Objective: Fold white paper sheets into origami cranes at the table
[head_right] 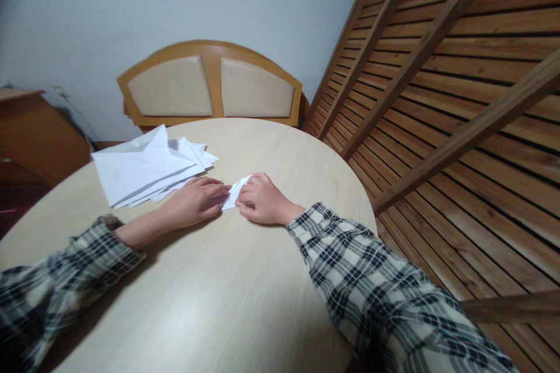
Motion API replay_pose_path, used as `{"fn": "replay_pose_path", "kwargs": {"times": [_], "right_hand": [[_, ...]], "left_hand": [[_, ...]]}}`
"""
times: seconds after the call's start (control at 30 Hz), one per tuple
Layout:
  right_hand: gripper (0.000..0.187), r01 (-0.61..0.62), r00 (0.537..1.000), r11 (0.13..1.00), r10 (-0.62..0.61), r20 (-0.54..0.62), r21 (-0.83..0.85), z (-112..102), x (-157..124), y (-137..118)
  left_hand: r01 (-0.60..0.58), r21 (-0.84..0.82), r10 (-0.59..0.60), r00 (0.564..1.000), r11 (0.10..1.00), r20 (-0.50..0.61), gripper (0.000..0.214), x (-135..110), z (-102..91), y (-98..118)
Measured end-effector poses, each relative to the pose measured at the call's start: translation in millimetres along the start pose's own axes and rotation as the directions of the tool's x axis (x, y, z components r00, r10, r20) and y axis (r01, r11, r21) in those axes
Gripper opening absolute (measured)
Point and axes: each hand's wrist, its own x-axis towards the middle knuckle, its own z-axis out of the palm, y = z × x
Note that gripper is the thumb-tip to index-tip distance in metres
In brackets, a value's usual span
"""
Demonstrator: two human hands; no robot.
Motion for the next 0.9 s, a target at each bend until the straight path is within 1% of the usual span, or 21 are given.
{"fn": "replay_pose_path", "kwargs": {"times": [0.13, 0.3, 0.47, 0.67, 0.77, 0.9], "right_hand": [[0.020, 0.010, 1.000, 1.000, -0.010, -0.014, -0.024, 1.5, 0.1, -0.2], [0.023, -0.038, 0.999, 0.996, 0.037, -0.009, -0.085, 1.8, 0.9, 1.0], [0.021, -0.078, 0.997, 0.994, 0.079, 0.005, -0.081, 1.1, 1.1, 0.6], [0.021, -0.085, 0.996, 0.996, 0.086, 0.030, -0.042, 0.8, -0.4, -0.9], [0.023, -0.098, 0.994, 0.994, 0.100, 0.051, -0.040, 1.3, -0.2, -0.7], [0.017, -0.128, 0.990, 0.991, 0.130, 0.052, -0.041, 3.2, 1.2, 1.2]], "left_hand": [[-0.036, -0.011, 0.036, 0.999, 0.999, -0.041, 0.026, 0.2, 5.1, -2.2], [-0.033, -0.053, 0.026, 0.992, 0.998, -0.122, 0.027, -0.6, 13.0, -4.4], [-0.026, -0.089, 0.011, 0.987, 0.996, -0.162, 0.026, -2.1, 21.1, -5.6], [-0.073, -0.138, 0.045, 0.980, 0.988, -0.194, 0.030, -2.7, 30.4, -11.1], [-0.074, -0.198, 0.031, 0.977, 0.977, -0.213, 0.031, -2.6, 32.7, -13.6], [-0.032, -0.269, -0.025, 0.978, 0.963, -0.208, 0.031, -2.5, 31.5, -14.1]]}}
